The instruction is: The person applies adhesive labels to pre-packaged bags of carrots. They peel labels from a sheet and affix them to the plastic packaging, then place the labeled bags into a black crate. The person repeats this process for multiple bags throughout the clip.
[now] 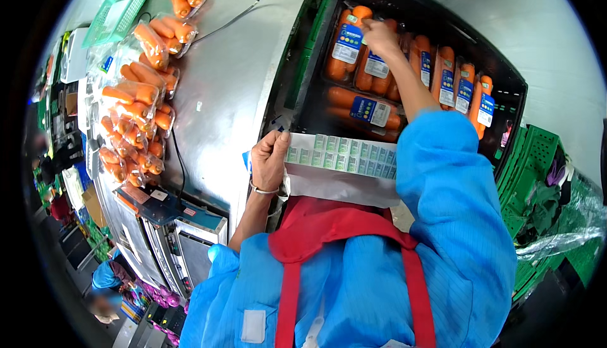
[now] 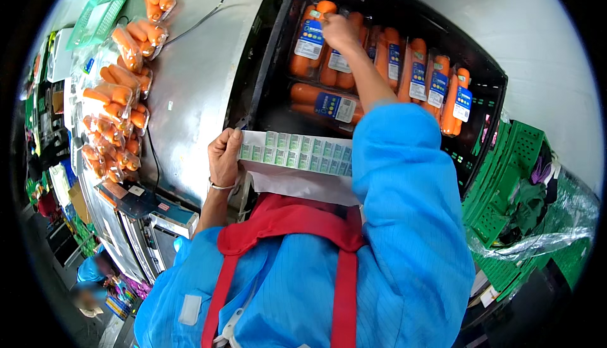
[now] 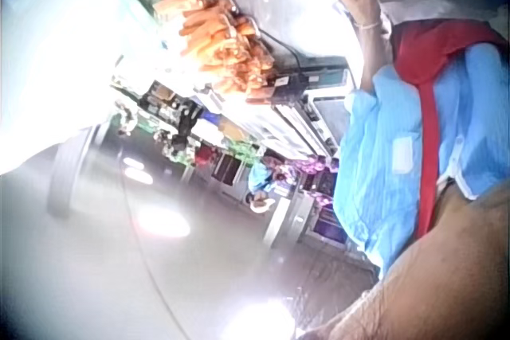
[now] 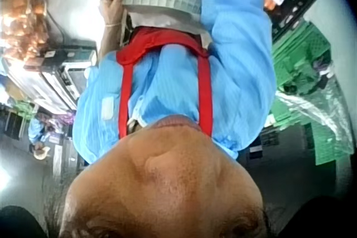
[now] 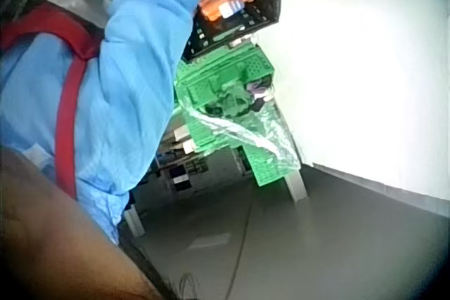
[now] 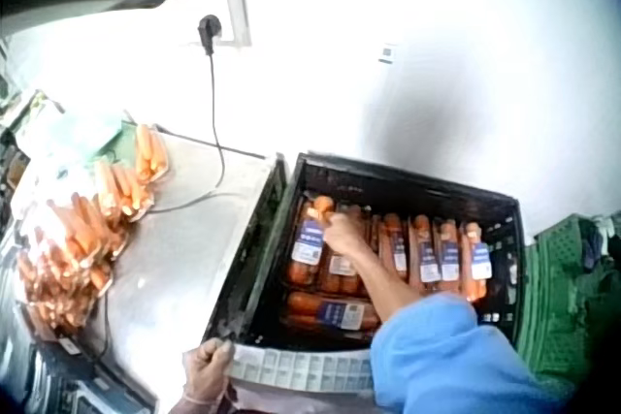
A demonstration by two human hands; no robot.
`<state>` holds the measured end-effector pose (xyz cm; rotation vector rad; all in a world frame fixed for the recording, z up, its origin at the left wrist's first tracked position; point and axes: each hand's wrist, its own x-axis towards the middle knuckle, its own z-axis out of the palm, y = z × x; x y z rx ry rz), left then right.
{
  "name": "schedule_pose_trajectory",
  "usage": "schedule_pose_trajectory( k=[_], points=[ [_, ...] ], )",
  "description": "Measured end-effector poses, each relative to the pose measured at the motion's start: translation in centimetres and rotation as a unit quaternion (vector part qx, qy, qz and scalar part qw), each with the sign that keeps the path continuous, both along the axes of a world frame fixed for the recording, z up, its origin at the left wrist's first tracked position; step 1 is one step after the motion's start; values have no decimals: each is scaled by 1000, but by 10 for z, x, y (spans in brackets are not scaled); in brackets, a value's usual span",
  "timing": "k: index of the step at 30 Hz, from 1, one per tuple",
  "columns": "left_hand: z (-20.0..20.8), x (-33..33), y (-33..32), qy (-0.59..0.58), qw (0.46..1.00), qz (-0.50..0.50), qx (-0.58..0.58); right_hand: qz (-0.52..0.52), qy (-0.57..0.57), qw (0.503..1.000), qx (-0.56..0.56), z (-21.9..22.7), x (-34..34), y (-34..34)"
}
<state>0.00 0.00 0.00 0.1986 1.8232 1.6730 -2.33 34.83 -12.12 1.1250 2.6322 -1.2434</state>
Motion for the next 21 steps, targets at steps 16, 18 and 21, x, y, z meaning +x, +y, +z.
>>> schedule_pose_trajectory(
  k=[16,18,21],
  points=[
    [11,17,18,27,999,-15,-32,-387,215,872,-208,-16,43,25],
    [7,18,15,28,999,-13,-36,-405,219,865,-200,-21,40,20],
    [7,19,16,27,999,-13,-38,-392,171,895,-129,-23,39,18]
  ],
)
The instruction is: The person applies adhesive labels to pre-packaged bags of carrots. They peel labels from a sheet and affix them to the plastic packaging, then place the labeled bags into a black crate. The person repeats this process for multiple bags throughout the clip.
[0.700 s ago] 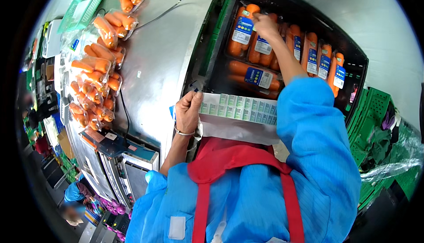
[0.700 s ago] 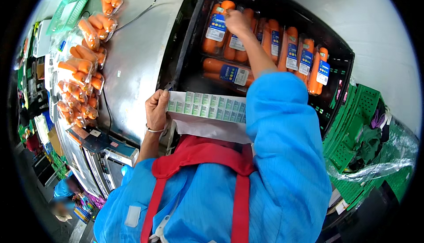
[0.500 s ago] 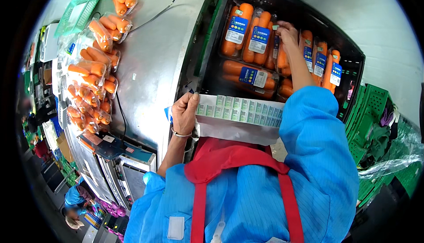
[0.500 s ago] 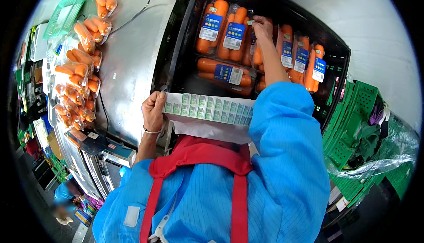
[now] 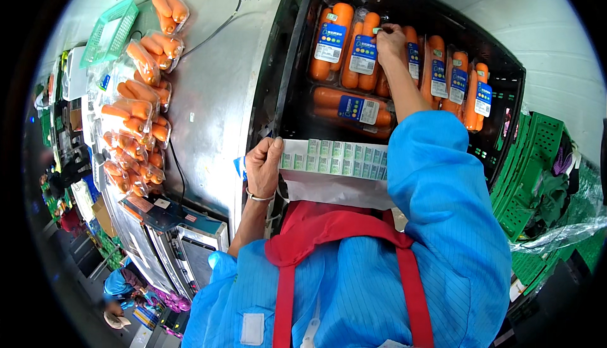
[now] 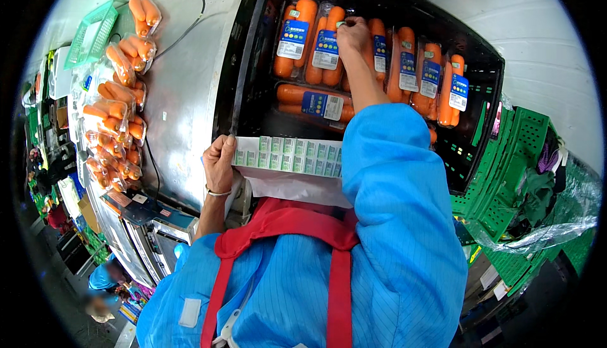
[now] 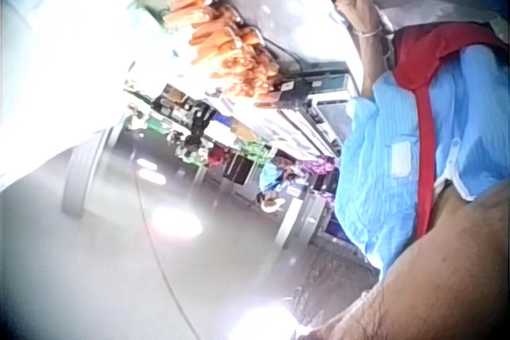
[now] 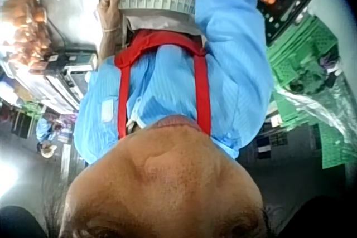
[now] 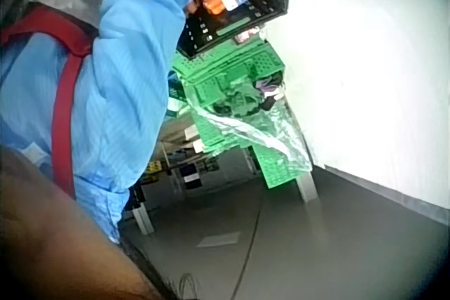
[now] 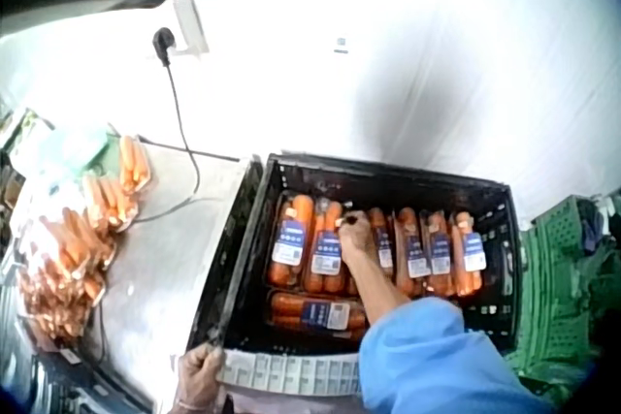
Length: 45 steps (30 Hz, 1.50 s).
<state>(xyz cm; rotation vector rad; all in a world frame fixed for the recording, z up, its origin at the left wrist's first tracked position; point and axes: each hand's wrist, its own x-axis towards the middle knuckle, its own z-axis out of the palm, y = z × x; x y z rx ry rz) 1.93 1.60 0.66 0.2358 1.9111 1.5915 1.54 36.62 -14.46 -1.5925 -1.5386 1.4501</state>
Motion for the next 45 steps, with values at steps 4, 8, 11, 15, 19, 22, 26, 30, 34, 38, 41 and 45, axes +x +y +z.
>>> schedule_pose_trajectory(
  k=[4,8,11,15,19,22,26,30,34,38,41,45],
  points=[
    [1,1,4,9,1000,-7,1,82,-146,980,104,-4,0,-3],
    [2,2,4,7,1000,-7,3,155,-234,949,147,17,3,-12],
    [2,3,7,6,1000,-15,5,172,-241,937,185,8,12,-10],
    [0,3,6,12,1000,-24,3,130,-157,957,209,22,23,-21],
    [-4,4,4,12,1000,-23,8,161,-146,945,244,11,39,-21],
    [-5,6,6,9,1000,-25,-6,185,-175,929,268,8,36,-30],
    [3,6,10,15,1000,-26,2,193,-149,922,300,9,30,-21],
    [3,6,7,20,999,-27,-1,223,-170,925,255,12,28,-5],
    [2,6,5,21,999,-33,-6,281,-220,895,268,17,30,4],
    [2,6,5,28,999,-28,-9,318,-256,880,243,20,29,2],
    [0,6,3,30,999,-28,-9,315,-267,877,247,17,29,0],
    [-1,5,1,18,999,-27,-8,301,-256,884,250,19,27,2]
  ],
)
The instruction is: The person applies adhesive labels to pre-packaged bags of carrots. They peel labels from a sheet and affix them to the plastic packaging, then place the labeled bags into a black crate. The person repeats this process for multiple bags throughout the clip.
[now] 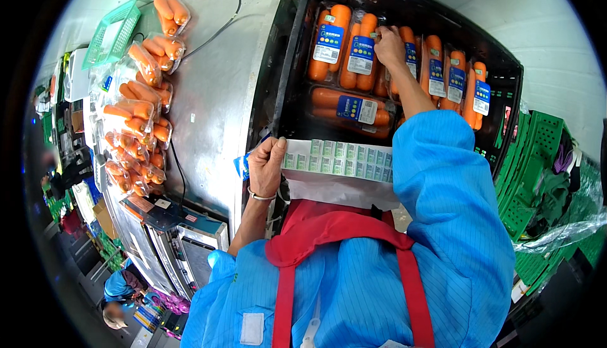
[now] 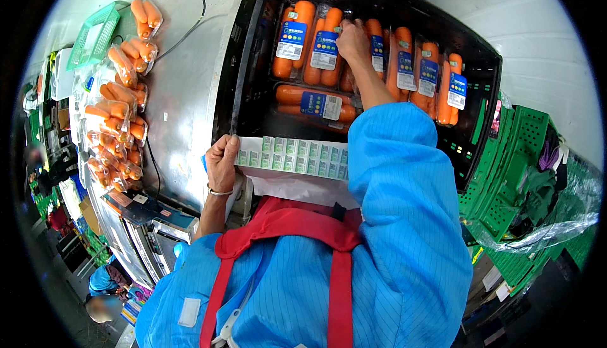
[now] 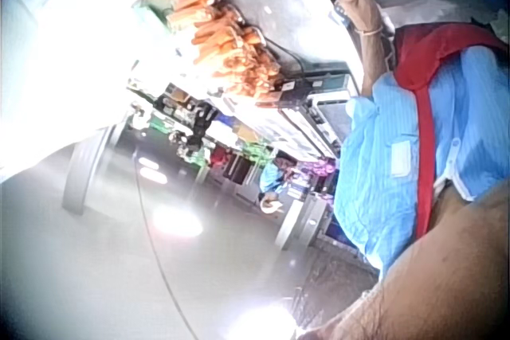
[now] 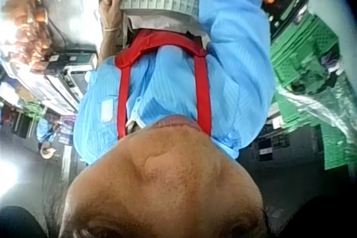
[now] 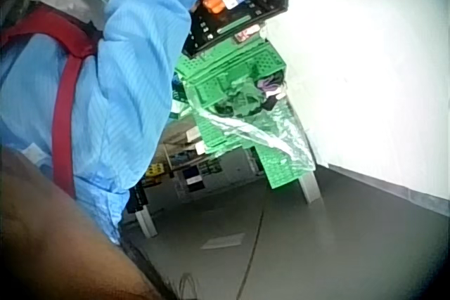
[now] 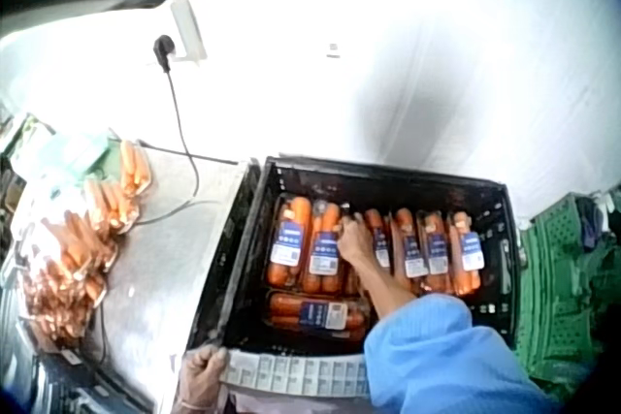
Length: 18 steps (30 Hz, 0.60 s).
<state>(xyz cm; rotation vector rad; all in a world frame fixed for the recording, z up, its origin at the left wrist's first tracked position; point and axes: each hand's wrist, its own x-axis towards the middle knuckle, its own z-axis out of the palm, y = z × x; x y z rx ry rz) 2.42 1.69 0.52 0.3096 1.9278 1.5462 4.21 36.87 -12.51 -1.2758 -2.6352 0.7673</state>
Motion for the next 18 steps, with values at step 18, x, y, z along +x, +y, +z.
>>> schedule_pose_trajectory(
  k=[18],
  points=[
    [-4,-2,-1,-9,1000,8,0,79,80,993,35,-5,14,13]
  ],
)
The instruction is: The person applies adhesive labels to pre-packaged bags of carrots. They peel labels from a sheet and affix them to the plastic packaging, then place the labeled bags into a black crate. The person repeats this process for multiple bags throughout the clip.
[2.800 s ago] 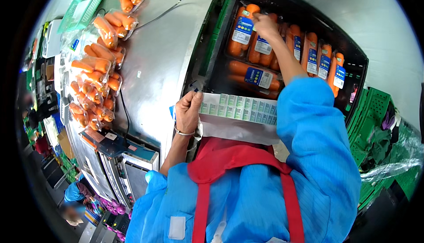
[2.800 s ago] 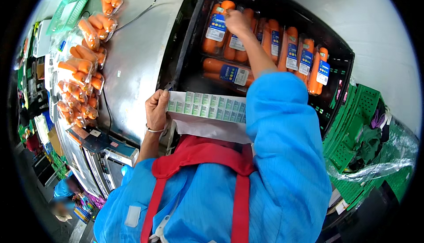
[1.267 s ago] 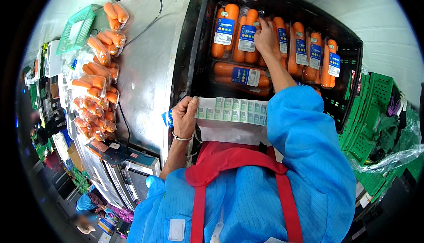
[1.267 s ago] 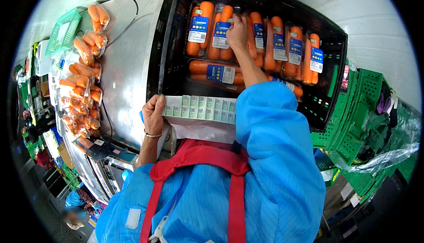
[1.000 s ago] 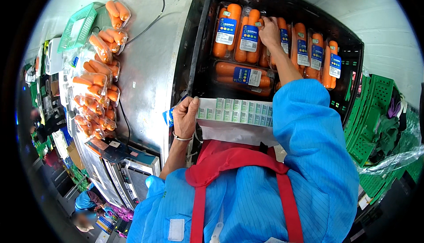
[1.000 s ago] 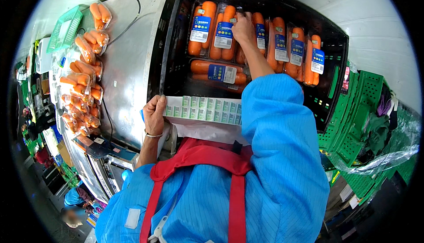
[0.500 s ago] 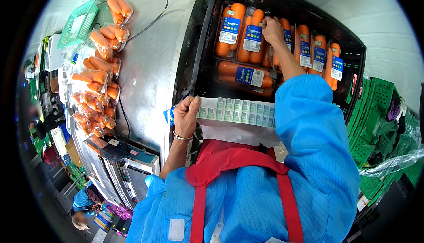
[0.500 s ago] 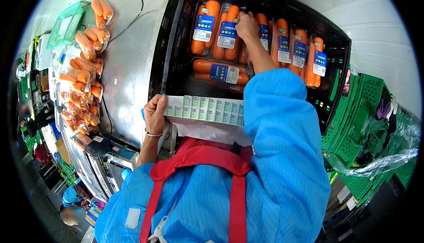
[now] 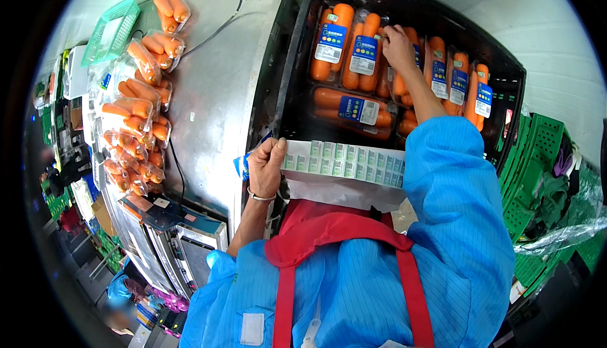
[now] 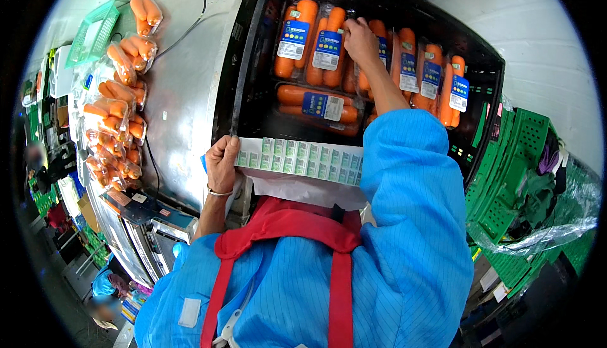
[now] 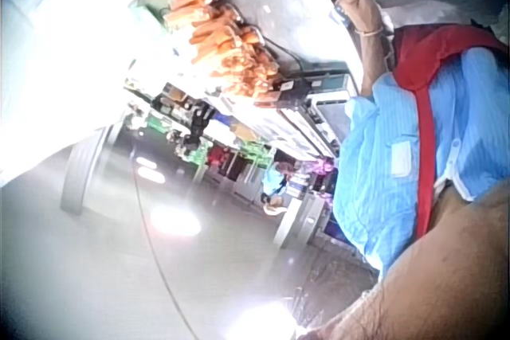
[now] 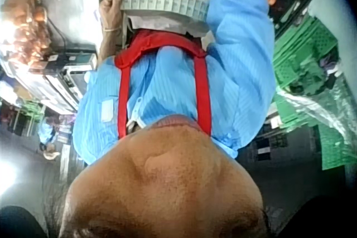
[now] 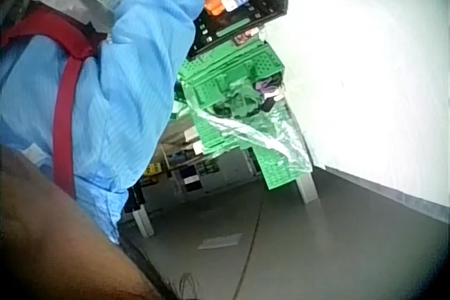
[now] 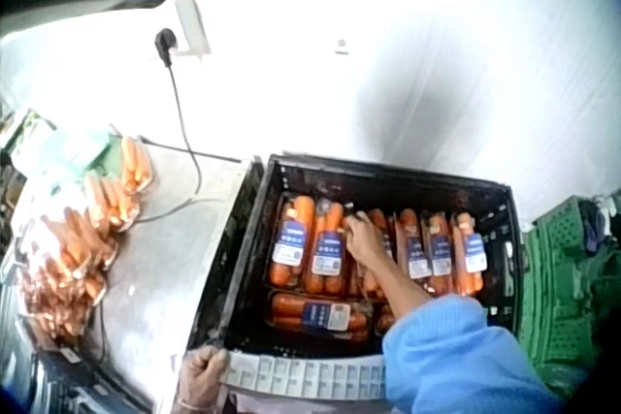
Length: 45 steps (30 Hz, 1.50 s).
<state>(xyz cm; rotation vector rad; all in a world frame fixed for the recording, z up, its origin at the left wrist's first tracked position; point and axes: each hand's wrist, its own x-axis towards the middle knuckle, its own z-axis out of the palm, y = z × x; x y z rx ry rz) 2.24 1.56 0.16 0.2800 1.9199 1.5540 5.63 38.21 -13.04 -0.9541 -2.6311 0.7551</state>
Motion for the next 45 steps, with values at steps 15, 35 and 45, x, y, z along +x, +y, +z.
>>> schedule_pose_trajectory(
  k=[15,35,45],
  points=[
    [6,2,6,18,1000,-4,-16,-40,-136,987,-80,-5,-27,20],
    [19,-12,32,63,997,24,36,64,41,989,-127,50,10,-35],
    [6,-19,51,74,994,53,59,292,44,865,-406,156,37,-133]
  ],
)
